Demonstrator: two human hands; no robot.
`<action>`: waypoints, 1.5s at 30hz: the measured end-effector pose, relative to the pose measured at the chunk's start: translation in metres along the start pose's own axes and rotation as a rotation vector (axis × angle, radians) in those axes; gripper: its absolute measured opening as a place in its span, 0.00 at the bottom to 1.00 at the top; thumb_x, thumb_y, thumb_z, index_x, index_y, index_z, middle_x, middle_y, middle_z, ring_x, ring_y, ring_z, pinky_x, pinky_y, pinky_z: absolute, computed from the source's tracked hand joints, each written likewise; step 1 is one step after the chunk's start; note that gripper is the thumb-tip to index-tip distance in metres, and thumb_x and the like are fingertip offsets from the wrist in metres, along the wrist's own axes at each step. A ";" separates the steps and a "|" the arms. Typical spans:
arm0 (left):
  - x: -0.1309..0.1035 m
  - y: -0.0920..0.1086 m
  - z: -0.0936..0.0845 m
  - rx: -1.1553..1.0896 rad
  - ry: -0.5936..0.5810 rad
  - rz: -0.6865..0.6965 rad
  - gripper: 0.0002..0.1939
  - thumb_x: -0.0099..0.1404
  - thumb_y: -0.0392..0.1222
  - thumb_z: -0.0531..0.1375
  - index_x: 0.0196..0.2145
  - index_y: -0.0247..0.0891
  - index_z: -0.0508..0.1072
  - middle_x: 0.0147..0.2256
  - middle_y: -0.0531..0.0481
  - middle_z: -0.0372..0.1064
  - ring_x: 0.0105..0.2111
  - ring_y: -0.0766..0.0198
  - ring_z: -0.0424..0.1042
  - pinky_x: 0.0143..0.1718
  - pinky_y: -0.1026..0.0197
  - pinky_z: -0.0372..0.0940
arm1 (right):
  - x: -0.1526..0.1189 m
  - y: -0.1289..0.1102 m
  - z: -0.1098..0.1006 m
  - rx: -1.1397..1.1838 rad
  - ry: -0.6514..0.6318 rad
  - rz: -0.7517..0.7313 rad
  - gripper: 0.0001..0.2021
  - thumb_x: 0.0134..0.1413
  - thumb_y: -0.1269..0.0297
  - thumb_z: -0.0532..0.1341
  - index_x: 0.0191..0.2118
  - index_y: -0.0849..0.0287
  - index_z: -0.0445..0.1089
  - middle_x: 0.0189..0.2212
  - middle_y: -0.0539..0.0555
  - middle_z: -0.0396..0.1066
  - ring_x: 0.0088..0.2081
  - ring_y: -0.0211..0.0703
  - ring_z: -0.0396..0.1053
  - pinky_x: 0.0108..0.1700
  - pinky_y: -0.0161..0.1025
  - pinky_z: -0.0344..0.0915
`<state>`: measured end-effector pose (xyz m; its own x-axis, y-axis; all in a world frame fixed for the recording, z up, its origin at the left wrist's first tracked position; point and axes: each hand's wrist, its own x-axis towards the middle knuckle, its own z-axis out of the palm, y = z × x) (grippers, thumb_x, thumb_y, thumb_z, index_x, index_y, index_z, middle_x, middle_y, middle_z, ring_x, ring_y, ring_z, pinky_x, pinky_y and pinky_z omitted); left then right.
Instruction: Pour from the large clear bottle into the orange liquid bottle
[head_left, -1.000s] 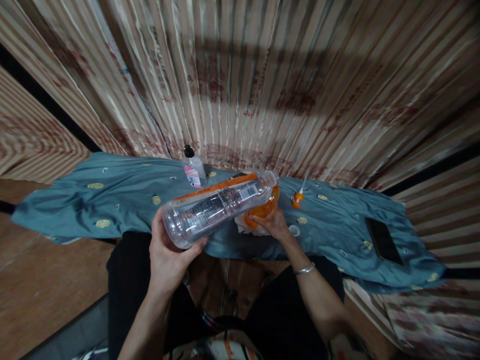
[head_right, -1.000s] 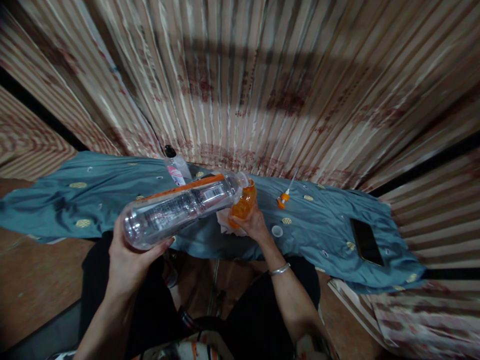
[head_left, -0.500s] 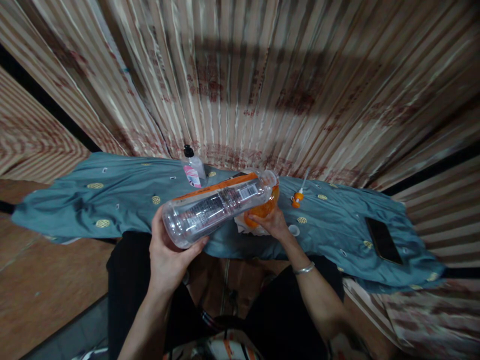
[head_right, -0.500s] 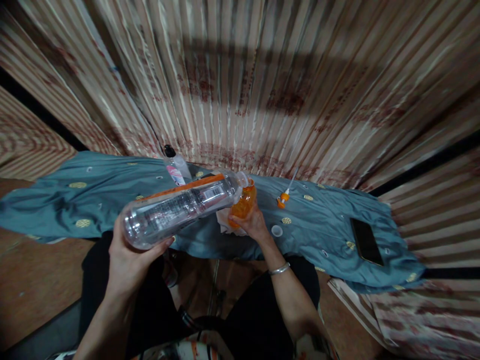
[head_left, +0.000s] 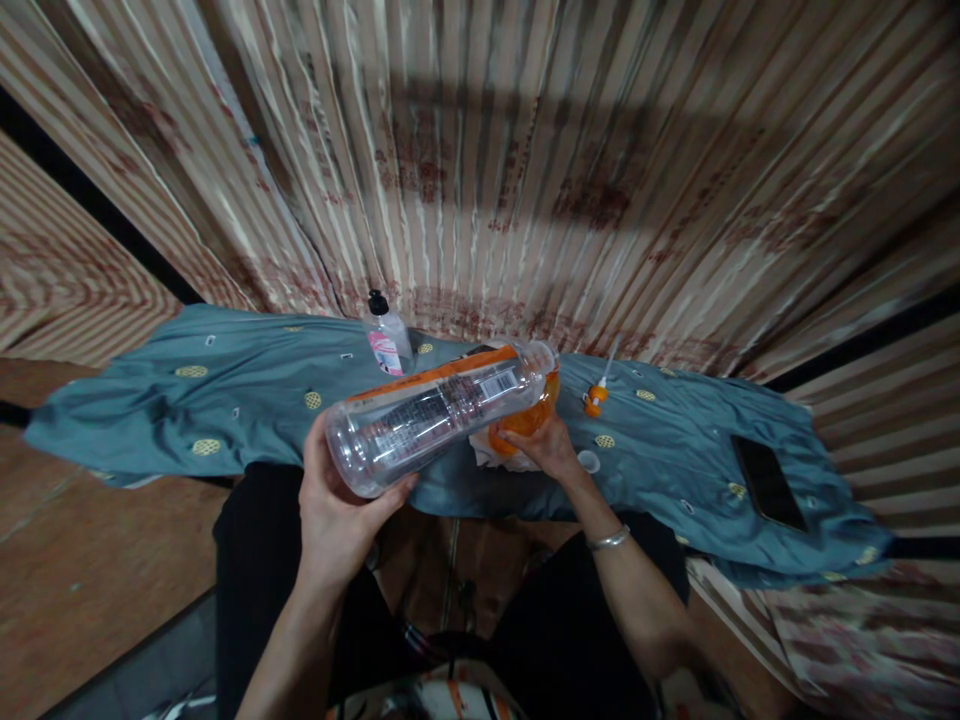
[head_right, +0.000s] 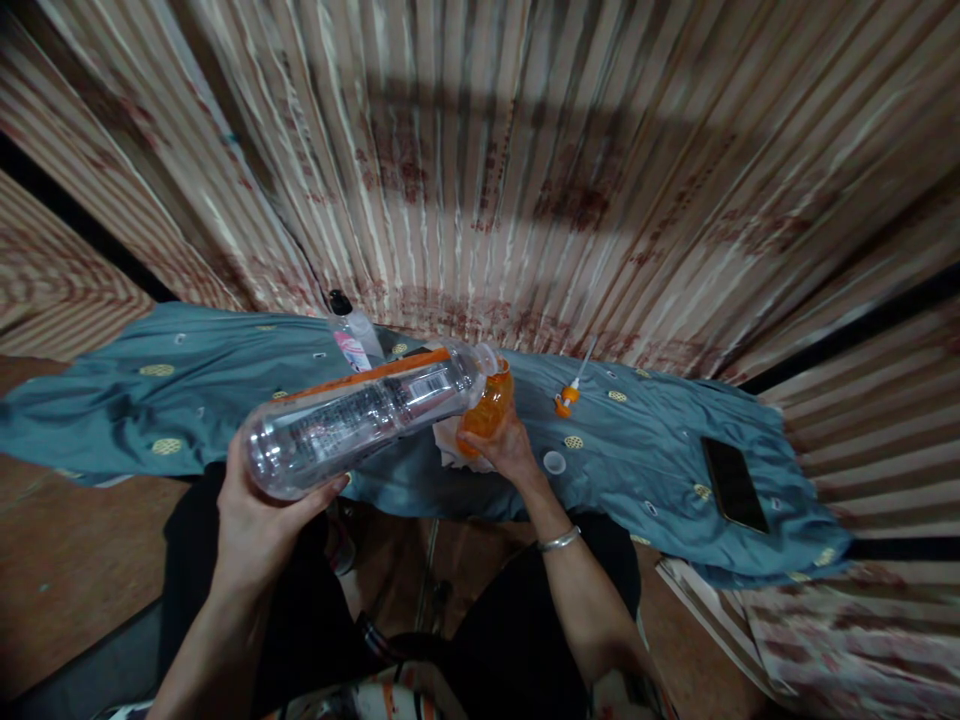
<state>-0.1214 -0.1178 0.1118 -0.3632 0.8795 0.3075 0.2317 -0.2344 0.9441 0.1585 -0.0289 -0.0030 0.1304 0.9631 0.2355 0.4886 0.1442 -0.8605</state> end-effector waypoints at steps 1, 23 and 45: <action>0.000 0.000 0.000 -0.001 -0.002 -0.002 0.48 0.42 0.45 0.79 0.60 0.39 0.71 0.60 0.37 0.74 0.59 0.43 0.76 0.58 0.48 0.73 | 0.000 0.000 0.000 -0.002 0.005 -0.004 0.39 0.40 0.41 0.75 0.57 0.56 0.73 0.52 0.63 0.82 0.52 0.66 0.81 0.57 0.63 0.78; 0.000 -0.001 0.001 -0.007 0.001 0.011 0.47 0.42 0.46 0.79 0.60 0.38 0.71 0.60 0.36 0.74 0.58 0.44 0.77 0.58 0.48 0.74 | 0.000 -0.002 -0.001 0.016 -0.007 -0.002 0.39 0.40 0.41 0.76 0.57 0.56 0.72 0.52 0.62 0.82 0.52 0.64 0.81 0.56 0.60 0.78; -0.001 -0.004 0.001 -0.017 0.010 0.026 0.48 0.42 0.45 0.79 0.60 0.35 0.70 0.60 0.34 0.74 0.57 0.44 0.78 0.57 0.49 0.74 | 0.001 -0.003 0.000 0.015 -0.007 0.001 0.37 0.39 0.45 0.77 0.55 0.56 0.74 0.53 0.61 0.82 0.53 0.62 0.81 0.58 0.57 0.77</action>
<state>-0.1208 -0.1172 0.1071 -0.3665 0.8689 0.3328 0.2261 -0.2638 0.9377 0.1576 -0.0289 -0.0002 0.1245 0.9649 0.2313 0.4750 0.1467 -0.8677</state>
